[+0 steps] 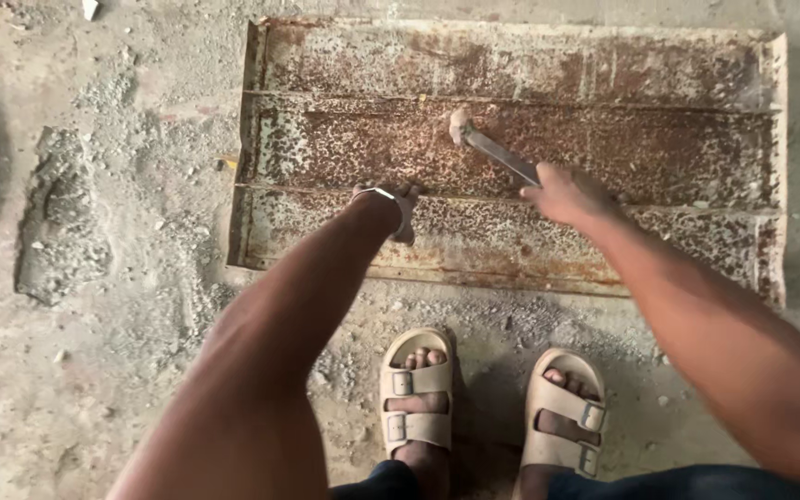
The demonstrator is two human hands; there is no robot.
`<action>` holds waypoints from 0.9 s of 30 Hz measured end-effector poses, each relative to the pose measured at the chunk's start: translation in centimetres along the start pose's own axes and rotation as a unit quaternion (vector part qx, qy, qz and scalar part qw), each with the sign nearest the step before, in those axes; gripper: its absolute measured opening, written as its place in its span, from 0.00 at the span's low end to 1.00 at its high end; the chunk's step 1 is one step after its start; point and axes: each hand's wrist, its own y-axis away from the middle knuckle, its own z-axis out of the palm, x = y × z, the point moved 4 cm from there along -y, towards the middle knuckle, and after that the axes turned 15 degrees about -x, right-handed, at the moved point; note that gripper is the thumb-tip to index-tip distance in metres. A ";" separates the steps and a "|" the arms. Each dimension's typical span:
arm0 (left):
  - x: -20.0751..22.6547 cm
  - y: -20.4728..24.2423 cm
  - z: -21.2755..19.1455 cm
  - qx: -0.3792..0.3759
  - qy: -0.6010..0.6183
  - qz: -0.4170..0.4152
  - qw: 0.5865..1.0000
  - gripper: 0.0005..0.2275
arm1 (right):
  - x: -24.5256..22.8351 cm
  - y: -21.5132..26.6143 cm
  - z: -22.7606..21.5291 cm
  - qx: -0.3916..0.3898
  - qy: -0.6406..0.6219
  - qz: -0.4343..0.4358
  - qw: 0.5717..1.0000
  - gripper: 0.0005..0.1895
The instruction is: The person carries a large rectangular metal sheet and places it on the ground. They then repeatedly strike the sheet with a hammer, moving across its surface to flatten or shape it.
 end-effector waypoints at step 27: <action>-1.0 -5.7 0.1 -0.023 0.069 0.088 0.993 0.50 | -3.7 -0.3 -6.3 0.218 -0.243 -0.295 0.898 0.24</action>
